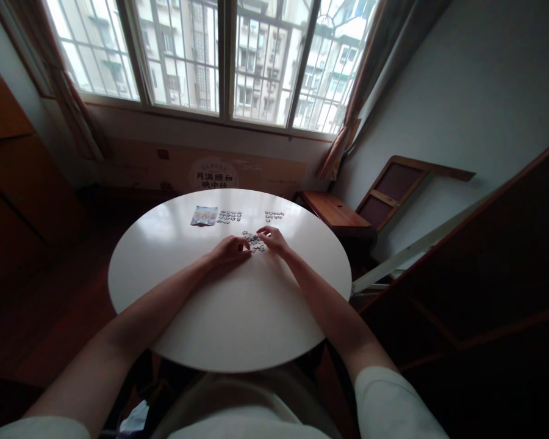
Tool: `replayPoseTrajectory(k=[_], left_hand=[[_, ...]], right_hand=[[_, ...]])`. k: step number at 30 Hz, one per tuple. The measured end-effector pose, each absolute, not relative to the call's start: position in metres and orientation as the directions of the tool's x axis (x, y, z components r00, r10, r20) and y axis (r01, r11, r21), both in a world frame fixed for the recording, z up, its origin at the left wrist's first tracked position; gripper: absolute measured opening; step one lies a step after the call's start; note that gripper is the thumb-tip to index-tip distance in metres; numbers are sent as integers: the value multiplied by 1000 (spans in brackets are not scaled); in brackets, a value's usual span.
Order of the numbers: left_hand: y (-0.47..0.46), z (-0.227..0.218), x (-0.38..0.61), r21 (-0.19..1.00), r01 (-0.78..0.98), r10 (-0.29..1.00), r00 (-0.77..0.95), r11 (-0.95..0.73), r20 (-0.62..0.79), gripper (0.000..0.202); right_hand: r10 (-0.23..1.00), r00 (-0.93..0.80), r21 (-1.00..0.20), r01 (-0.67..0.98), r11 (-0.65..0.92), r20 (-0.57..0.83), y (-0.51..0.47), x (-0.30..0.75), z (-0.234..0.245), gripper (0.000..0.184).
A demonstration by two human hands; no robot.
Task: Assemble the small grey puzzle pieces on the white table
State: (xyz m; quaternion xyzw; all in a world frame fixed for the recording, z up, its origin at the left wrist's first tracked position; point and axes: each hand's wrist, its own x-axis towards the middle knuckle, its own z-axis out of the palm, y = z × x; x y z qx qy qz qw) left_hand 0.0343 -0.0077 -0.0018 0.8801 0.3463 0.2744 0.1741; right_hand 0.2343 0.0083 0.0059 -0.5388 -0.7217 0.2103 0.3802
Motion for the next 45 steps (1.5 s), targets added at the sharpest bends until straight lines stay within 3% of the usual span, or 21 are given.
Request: replayPoseTrajectory(k=[5, 21, 29, 34, 45], left_hand=[[-7, -4, 34, 497, 508, 700, 615, -703, 362, 23], [-9, -1, 36, 464, 574, 735, 582, -675, 349, 26], [-5, -4, 37, 469, 546, 719, 560, -694, 411, 26], [-6, -3, 37, 476, 537, 717, 554, -697, 423, 29], [-9, -3, 39, 364, 580, 685, 598, -729, 416, 29]], right_hand=[[895, -368, -741, 520, 424, 254, 1, 243, 3, 26], [901, -365, -668, 613, 422, 234, -5, 241, -1, 22], [911, -320, -819, 425, 385, 262, -4, 239, 10, 30], [915, -375, -944, 222, 243, 148, -17, 236, 20, 37], [887, -450, -946, 230, 228, 105, -15, 236, 12, 35]])
